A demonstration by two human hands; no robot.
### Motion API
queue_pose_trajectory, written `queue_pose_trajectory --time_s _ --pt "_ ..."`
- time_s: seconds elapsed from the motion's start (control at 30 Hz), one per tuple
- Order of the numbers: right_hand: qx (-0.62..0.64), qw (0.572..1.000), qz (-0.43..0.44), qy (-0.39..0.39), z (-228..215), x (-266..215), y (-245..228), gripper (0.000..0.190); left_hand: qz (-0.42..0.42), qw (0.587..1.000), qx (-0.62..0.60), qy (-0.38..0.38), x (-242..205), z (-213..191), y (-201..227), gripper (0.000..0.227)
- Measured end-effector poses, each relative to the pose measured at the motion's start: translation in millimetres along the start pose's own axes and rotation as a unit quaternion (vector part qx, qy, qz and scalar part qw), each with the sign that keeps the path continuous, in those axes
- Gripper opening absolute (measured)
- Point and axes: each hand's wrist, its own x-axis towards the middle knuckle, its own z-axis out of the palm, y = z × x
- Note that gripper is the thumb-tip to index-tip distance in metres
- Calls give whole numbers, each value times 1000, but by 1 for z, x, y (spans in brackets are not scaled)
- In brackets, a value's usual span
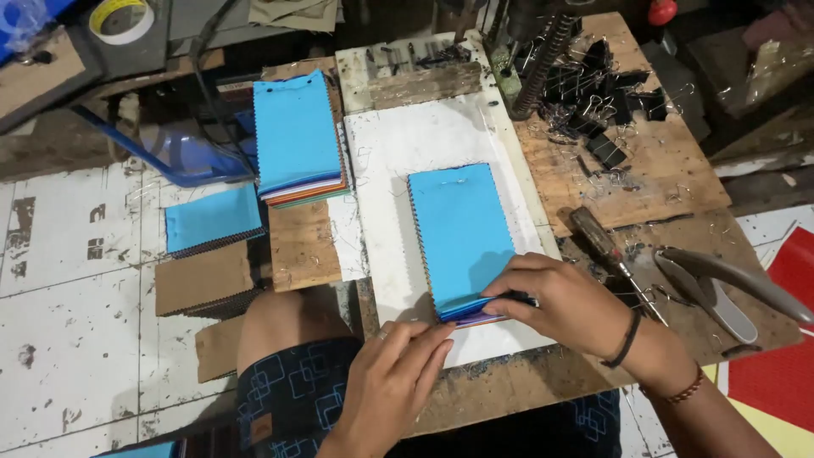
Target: Assembling notebooks by aligning paper, clipping them together, and drilling holes for binding.
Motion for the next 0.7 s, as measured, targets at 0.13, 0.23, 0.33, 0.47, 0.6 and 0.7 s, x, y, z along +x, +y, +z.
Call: queue_pose_trajectory --time_s 0.13,0.23,0.33,0.47,0.6,0.7 --pt "-9 1000 3 -9 -2 -1 -8 29 -3 1000 27 -12 -4 8 -4 29" --pt "-54 996 -66 23 1 -3 -6 35 14 999 43 27 -3 9 -3 25" --pt "-58 994 -77 48 2 -3 -6 26 26 998 27 44 -5 9 -1 24" --pt "-47 998 -36 23 2 -2 -3 27 25 999 41 11 -11 13 -3 30" --pt "-42 999 -24 6 0 -2 -5 25 19 997 69 3 -11 15 -4 39" --pt "-66 996 -60 27 -1 -1 -7 24 15 997 77 -10 -11 17 -6 40"
